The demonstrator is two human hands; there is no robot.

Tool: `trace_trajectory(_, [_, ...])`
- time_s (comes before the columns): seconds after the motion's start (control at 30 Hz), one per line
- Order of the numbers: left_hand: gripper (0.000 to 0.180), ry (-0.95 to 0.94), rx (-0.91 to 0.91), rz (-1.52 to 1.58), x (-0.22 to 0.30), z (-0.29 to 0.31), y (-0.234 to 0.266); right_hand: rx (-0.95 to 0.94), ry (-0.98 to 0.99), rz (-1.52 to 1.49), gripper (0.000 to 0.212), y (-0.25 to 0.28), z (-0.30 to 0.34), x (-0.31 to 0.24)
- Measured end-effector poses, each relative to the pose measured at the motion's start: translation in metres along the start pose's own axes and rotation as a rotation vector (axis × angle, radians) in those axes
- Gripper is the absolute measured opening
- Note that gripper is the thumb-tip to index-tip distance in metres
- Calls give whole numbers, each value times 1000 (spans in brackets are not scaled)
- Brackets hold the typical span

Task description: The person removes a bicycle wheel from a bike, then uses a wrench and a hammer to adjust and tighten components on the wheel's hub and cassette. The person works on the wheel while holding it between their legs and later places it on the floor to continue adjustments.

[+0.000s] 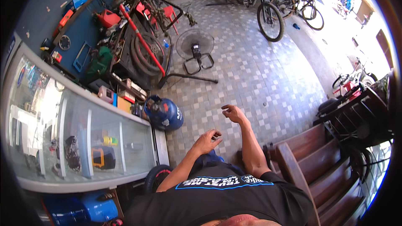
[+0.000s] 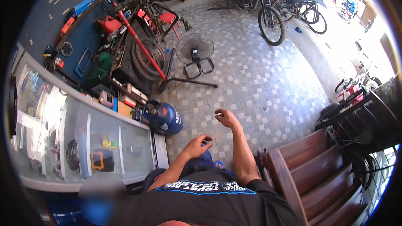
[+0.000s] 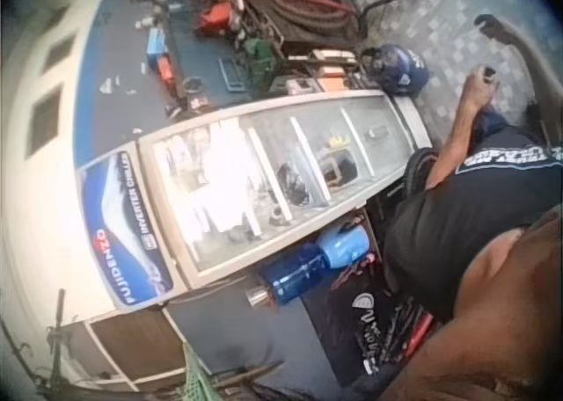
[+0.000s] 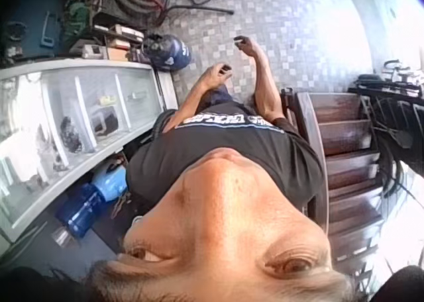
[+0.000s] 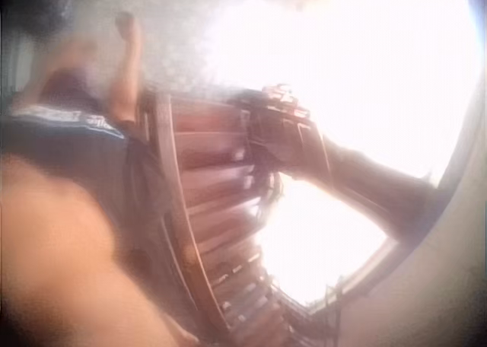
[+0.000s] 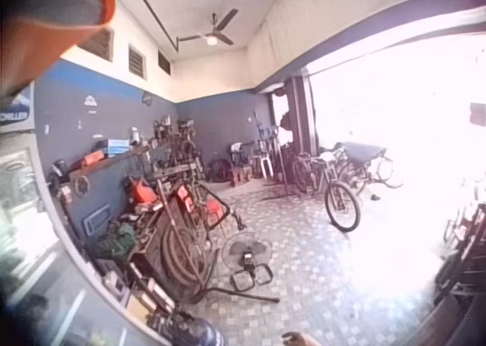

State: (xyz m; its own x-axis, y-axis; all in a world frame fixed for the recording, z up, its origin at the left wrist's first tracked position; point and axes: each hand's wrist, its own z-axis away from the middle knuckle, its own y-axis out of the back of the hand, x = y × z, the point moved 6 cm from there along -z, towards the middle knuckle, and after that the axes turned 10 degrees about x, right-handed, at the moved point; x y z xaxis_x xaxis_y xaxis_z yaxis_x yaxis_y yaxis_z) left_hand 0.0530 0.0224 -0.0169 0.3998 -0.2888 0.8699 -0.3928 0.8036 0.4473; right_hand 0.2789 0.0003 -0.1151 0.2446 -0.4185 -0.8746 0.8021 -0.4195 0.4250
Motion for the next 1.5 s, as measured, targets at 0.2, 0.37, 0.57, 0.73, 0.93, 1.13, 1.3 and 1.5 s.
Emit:
trace_trajectory(0.2, [37,-106,-202,-150,11,-236,39,311,-233,-395,33,108,-160,69])
trace_trajectory(0.37, [39,-212,-199,-113,82,-425,63,164,-491,208,38,200,-152,207])
trace_trajectory(0.57, [37,-238,-271,-30,138,-614,83,541,-831,7,33,325,-172,221])
trace_trajectory(0.73, [34,-207,-139,34,146,-770,61,308,-745,333,42,420,-316,283])
trace_trajectory(0.93, [34,-141,-56,-8,170,-901,89,81,-237,464,41,461,-656,165])
trace_trajectory(1.13, [31,31,395,46,138,-1005,188,-150,71,652,39,474,-937,-31])
trace_trajectory(1.3, [32,162,454,107,88,-1100,239,-144,222,626,38,477,-1114,-107])
trace_trajectory(1.5, [33,81,449,55,103,-1262,335,-316,128,798,43,496,-1236,-82])
